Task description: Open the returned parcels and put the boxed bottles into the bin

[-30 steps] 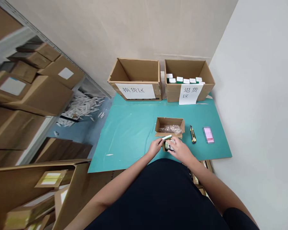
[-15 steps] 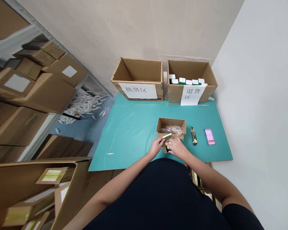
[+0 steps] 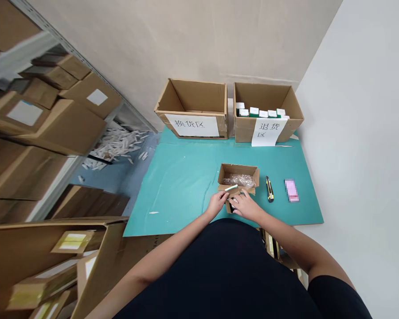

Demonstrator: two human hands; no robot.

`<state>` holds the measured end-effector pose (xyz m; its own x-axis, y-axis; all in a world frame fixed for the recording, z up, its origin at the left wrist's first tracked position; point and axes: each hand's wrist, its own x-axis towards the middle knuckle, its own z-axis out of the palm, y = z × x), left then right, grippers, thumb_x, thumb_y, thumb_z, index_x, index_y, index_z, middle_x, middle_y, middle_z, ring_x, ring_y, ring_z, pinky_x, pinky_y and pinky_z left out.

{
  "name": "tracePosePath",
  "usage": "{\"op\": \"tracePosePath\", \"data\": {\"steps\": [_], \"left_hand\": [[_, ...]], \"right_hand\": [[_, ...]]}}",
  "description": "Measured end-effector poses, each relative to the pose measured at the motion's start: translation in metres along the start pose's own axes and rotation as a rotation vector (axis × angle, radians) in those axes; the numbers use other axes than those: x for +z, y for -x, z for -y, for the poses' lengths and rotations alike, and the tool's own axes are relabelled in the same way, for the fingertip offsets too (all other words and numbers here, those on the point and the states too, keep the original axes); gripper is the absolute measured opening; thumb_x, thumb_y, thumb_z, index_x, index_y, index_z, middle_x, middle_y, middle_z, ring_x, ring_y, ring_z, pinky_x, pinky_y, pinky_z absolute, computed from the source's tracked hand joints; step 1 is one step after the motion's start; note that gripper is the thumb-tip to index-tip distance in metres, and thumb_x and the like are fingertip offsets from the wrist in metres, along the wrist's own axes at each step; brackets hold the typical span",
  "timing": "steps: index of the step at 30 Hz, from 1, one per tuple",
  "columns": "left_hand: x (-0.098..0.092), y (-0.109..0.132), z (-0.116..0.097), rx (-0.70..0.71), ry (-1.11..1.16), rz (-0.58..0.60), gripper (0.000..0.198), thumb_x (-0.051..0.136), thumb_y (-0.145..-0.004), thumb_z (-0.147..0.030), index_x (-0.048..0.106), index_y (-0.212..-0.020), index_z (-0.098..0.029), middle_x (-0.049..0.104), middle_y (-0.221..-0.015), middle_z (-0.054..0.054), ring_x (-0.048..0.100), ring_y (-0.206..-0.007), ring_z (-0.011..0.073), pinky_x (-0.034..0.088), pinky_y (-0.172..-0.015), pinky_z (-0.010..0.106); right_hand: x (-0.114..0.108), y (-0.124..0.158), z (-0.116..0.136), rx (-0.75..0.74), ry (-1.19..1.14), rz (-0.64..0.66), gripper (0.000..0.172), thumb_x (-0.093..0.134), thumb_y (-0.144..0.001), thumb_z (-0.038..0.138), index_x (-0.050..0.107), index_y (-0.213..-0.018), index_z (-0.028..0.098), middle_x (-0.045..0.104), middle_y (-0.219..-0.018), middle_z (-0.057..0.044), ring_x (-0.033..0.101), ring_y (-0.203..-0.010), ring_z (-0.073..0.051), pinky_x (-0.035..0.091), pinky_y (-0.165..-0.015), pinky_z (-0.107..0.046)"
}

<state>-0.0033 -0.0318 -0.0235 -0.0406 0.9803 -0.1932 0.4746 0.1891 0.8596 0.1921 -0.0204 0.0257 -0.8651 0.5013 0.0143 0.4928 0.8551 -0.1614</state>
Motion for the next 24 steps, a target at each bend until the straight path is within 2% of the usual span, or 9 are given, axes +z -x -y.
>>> {"op": "tracePosePath", "data": {"steps": [5,11,15,19,22,24], "left_hand": [[0.001,0.001,0.0,-0.036,0.107,0.035,0.032,0.049,-0.091,-0.042,0.059,-0.069,-0.02,0.06,-0.061,-0.001,0.058,-0.062,0.0147,0.044,-0.063,0.025],[-0.001,0.001,0.0,-0.073,0.162,0.034,0.034,0.049,-0.089,-0.047,0.055,-0.068,-0.021,0.058,-0.058,-0.003,0.059,-0.057,0.0141,0.045,-0.061,0.026],[-0.002,0.0,0.0,-0.077,0.229,0.034,0.034,0.051,-0.086,-0.05,0.056,-0.069,-0.021,0.057,-0.057,-0.003,0.059,-0.055,0.0135,0.046,-0.06,0.026],[0.0,0.0,-0.001,-0.177,0.386,0.078,0.034,0.057,-0.083,-0.053,0.056,-0.075,-0.02,0.055,-0.052,-0.006,0.058,-0.047,0.0132,0.047,-0.052,0.026],[0.004,0.003,-0.002,-0.256,0.56,0.121,0.037,0.063,-0.081,-0.056,0.056,-0.081,-0.019,0.06,-0.057,-0.005,0.063,-0.049,0.0142,0.053,-0.052,0.026],[0.005,0.005,-0.003,-0.269,0.627,0.13,0.04,0.066,-0.079,-0.057,0.057,-0.083,-0.019,0.063,-0.061,-0.004,0.066,-0.052,0.0145,0.056,-0.054,0.027]], "right_hand": [[0.008,0.006,-0.002,0.005,-0.077,-0.036,0.057,0.07,-0.09,0.034,0.051,-0.143,0.021,0.062,-0.126,-0.014,0.059,-0.113,-0.03,0.037,-0.111,-0.059],[0.01,0.003,0.0,0.041,-0.075,-0.024,0.061,0.072,-0.089,0.036,0.051,-0.143,0.017,0.061,-0.129,-0.018,0.059,-0.116,-0.032,0.04,-0.109,-0.057],[0.013,0.005,0.001,0.059,-0.153,-0.066,0.052,0.068,-0.092,0.03,0.053,-0.14,0.017,0.059,-0.133,-0.018,0.056,-0.122,-0.031,0.046,-0.106,-0.053],[0.021,0.014,0.011,0.236,-0.289,-0.226,0.038,0.057,-0.096,0.022,0.059,-0.134,0.018,0.057,-0.136,-0.018,0.055,-0.128,-0.03,0.05,-0.106,-0.05],[0.03,0.021,0.021,0.396,-0.43,-0.355,0.038,0.055,-0.096,0.022,0.06,-0.134,0.022,0.056,-0.134,-0.018,0.057,-0.126,-0.031,0.053,-0.103,-0.05],[0.037,0.023,0.026,0.486,-0.572,-0.437,0.039,0.055,-0.095,0.025,0.061,-0.133,0.024,0.057,-0.129,-0.015,0.062,-0.117,-0.028,0.057,-0.098,-0.048]]}}
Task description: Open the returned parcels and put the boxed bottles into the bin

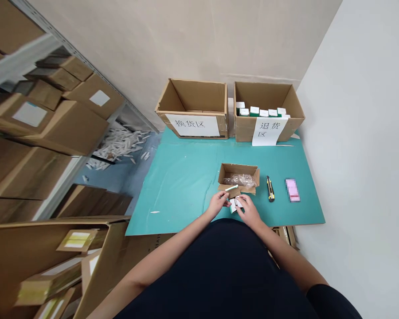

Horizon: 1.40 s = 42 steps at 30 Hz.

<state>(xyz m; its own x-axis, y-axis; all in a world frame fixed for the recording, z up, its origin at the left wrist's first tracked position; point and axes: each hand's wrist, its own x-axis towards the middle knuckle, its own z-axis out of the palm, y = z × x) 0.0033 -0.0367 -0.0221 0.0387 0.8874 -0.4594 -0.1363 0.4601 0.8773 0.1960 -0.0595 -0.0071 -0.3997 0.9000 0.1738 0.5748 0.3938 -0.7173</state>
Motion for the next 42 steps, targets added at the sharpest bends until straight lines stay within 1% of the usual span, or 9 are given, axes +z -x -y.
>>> {"op": "tracePosePath", "data": {"steps": [5,9,12,16,20,25,31,35,42], "left_hand": [[0.001,0.005,0.0,0.013,0.038,-0.01,0.042,0.072,-0.077,-0.057,0.061,-0.086,-0.017,0.065,-0.068,-0.002,0.069,-0.055,0.0143,0.058,-0.055,0.026],[-0.002,0.01,0.002,0.095,-0.044,0.012,0.032,0.07,-0.081,-0.046,0.068,-0.095,-0.017,0.073,-0.082,0.002,0.073,-0.068,0.0179,0.061,-0.063,0.029],[-0.006,0.013,0.005,0.137,-0.118,0.051,0.029,0.068,-0.081,-0.033,0.071,-0.106,-0.019,0.076,-0.098,0.004,0.074,-0.078,0.0183,0.062,-0.076,0.033],[-0.013,0.02,0.008,0.192,-0.152,0.1,0.037,0.063,-0.083,-0.031,0.07,-0.117,-0.019,0.071,-0.123,0.008,0.072,-0.097,0.0206,0.061,-0.085,0.036],[-0.017,0.025,0.009,0.305,-0.272,0.114,0.033,0.066,-0.085,-0.038,0.074,-0.112,-0.02,0.068,-0.126,0.011,0.067,-0.111,0.0236,0.059,-0.09,0.036],[-0.013,0.028,0.01,0.435,-0.464,0.149,0.033,0.075,-0.081,-0.035,0.074,-0.111,-0.021,0.066,-0.119,0.009,0.067,-0.101,0.0208,0.06,-0.085,0.035],[-0.015,0.031,0.014,0.633,-0.759,0.165,0.029,0.068,-0.087,-0.027,0.072,-0.116,-0.024,0.065,-0.118,0.008,0.062,-0.113,0.0226,0.052,-0.1,0.039],[-0.02,0.031,0.023,0.735,-0.942,0.178,0.028,0.068,-0.088,-0.027,0.071,-0.116,-0.026,0.065,-0.119,0.009,0.062,-0.112,0.0242,0.052,-0.098,0.041],[-0.029,0.025,0.043,0.886,-1.007,0.182,0.021,0.067,-0.09,-0.031,0.071,-0.11,-0.024,0.061,-0.132,0.012,0.054,-0.129,0.0293,0.046,-0.107,0.05]], "right_hand": [[0.013,0.003,-0.005,0.209,-0.255,-0.105,0.042,0.061,-0.091,0.032,0.061,-0.133,0.027,0.057,-0.119,-0.009,0.067,-0.101,-0.023,0.06,-0.092,-0.041],[0.019,-0.002,-0.006,0.267,-0.26,-0.1,0.05,0.067,-0.084,0.027,0.06,-0.134,0.028,0.056,-0.121,-0.009,0.065,-0.101,-0.024,0.059,-0.092,-0.043],[0.021,-0.004,-0.007,0.268,-0.252,-0.097,0.046,0.063,-0.082,0.021,0.062,-0.127,0.027,0.056,-0.12,-0.009,0.064,-0.098,-0.023,0.058,-0.092,-0.044],[0.022,-0.002,-0.012,0.325,-0.437,-0.195,0.034,0.055,-0.086,0.024,0.062,-0.119,0.024,0.059,-0.115,-0.009,0.065,-0.1,-0.023,0.058,-0.092,-0.042],[0.02,0.003,-0.019,0.429,-0.619,-0.194,0.033,0.051,-0.093,0.036,0.06,-0.123,0.024,0.064,-0.109,-0.008,0.066,-0.101,-0.021,0.058,-0.092,-0.039],[0.014,0.005,-0.018,0.341,-0.546,-0.136,0.031,0.067,-0.085,0.042,0.071,-0.11,0.025,0.061,-0.115,-0.007,0.064,-0.106,-0.022,0.056,-0.094,-0.035],[0.006,0.009,-0.016,0.2,-0.274,-0.097,0.019,0.061,-0.092,0.035,0.076,-0.1,0.026,0.064,-0.101,-0.006,0.065,-0.098,-0.023,0.054,-0.094,-0.039],[0.008,0.017,-0.022,0.132,-0.19,-0.066,0.019,0.06,-0.095,0.033,0.076,-0.102,0.026,0.065,-0.099,-0.006,0.065,-0.095,-0.023,0.054,-0.09,-0.038],[0.019,0.028,-0.032,0.13,-0.115,-0.094,0.019,0.057,-0.095,0.032,0.074,-0.097,0.025,0.06,-0.1,-0.007,0.065,-0.095,-0.023,0.056,-0.088,-0.038]]}}
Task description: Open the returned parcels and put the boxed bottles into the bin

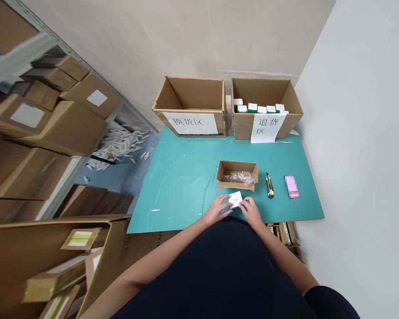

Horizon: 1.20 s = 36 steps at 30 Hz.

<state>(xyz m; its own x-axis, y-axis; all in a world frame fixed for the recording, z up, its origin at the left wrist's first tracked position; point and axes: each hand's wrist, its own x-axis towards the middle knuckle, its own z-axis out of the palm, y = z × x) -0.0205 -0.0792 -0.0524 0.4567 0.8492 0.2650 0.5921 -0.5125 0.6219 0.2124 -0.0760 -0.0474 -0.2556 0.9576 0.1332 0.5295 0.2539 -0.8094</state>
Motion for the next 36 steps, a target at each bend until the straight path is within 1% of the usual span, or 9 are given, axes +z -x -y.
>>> {"op": "tracePosePath", "data": {"steps": [4,8,11,14,18,22,25,29,36], "left_hand": [[0.009,0.007,0.008,-0.016,0.094,0.032,0.023,0.069,-0.088,-0.029,0.068,-0.11,-0.022,0.053,-0.144,0.014,0.045,-0.141,0.0313,0.042,-0.113,0.053],[0.017,0.01,0.009,-0.268,0.336,0.015,0.054,0.074,-0.082,-0.028,0.057,-0.133,-0.026,0.044,-0.155,0.014,0.042,-0.144,0.0303,0.04,-0.116,0.05],[0.022,0.009,0.008,-0.512,0.596,-0.026,0.086,0.079,-0.076,-0.03,0.037,-0.151,-0.027,0.042,-0.156,0.015,0.041,-0.145,0.0321,0.045,-0.111,0.05],[0.027,0.008,0.007,-0.653,0.81,-0.011,0.1,0.083,-0.07,-0.034,0.031,-0.154,-0.025,0.041,-0.157,0.018,0.042,-0.144,0.0351,0.049,-0.105,0.049],[0.032,0.008,0.011,-0.657,0.892,0.031,0.105,0.087,-0.064,-0.037,0.034,-0.154,-0.024,0.043,-0.155,0.018,0.041,-0.144,0.0358,0.049,-0.105,0.05],[0.037,0.011,0.018,-0.645,0.85,0.052,0.11,0.089,-0.06,-0.034,0.033,-0.154,-0.028,0.044,-0.156,0.015,0.04,-0.145,0.0368,0.047,-0.107,0.051],[0.048,0.01,0.023,-0.662,0.828,0.061,0.102,0.085,-0.061,-0.026,0.036,-0.151,-0.024,0.049,-0.152,0.018,0.047,-0.14,0.0374,0.048,-0.106,0.049],[0.067,0.004,0.03,-0.686,0.798,0.008,0.096,0.082,-0.058,-0.016,0.042,-0.144,-0.021,0.057,-0.143,0.018,0.055,-0.132,0.0366,0.045,-0.109,0.046],[0.084,0.002,0.049,-0.739,0.771,0.023,0.096,0.088,-0.051,-0.02,0.048,-0.138,-0.021,0.067,-0.127,0.01,0.057,-0.126,0.0383,0.042,-0.11,0.057]], "right_hand": [[0.003,0.002,0.0,0.016,-0.058,0.014,0.019,0.057,-0.094,0.034,0.073,-0.092,0.024,0.061,-0.107,-0.009,0.066,-0.098,-0.024,0.056,-0.092,-0.041],[0.009,0.005,-0.001,0.144,-0.216,0.054,0.019,0.061,-0.091,0.037,0.071,-0.102,0.025,0.064,-0.116,-0.01,0.066,-0.107,-0.026,0.054,-0.099,-0.045],[0.018,0.005,-0.008,0.342,-0.443,0.016,0.046,0.069,-0.083,0.045,0.062,-0.124,0.026,0.063,-0.125,-0.012,0.065,-0.115,-0.028,0.054,-0.1,-0.048],[0.025,-0.002,-0.018,0.475,-0.639,0.033,0.073,0.08,-0.069,0.055,0.057,-0.132,0.025,0.064,-0.131,-0.015,0.062,-0.124,-0.032,0.049,-0.105,-0.054],[0.022,-0.015,-0.028,0.488,-0.779,0.207,0.091,0.091,-0.052,0.058,0.06,-0.131,0.025,0.059,-0.143,-0.016,0.053,-0.135,-0.036,0.041,-0.112,-0.056],[0.016,-0.023,-0.036,0.471,-0.815,0.366,0.103,0.096,-0.047,0.048,0.056,-0.14,0.025,0.054,-0.149,-0.016,0.05,-0.138,-0.036,0.041,-0.111,-0.055],[0.018,-0.024,-0.042,0.492,-0.737,0.404,0.102,0.095,-0.046,0.036,0.056,-0.14,0.026,0.056,-0.147,-0.015,0.055,-0.132,-0.036,0.044,-0.107,-0.058],[0.027,-0.032,-0.049,0.445,-0.537,0.357,0.083,0.088,-0.051,0.024,0.062,-0.131,0.023,0.066,-0.133,-0.013,0.062,-0.124,-0.036,0.044,-0.106,-0.059],[0.034,-0.048,-0.048,0.33,-0.414,0.297,0.052,0.084,-0.055,0.024,0.068,-0.104,0.021,0.074,-0.097,-0.004,0.071,-0.098,-0.032,0.055,-0.093,-0.053]]}}
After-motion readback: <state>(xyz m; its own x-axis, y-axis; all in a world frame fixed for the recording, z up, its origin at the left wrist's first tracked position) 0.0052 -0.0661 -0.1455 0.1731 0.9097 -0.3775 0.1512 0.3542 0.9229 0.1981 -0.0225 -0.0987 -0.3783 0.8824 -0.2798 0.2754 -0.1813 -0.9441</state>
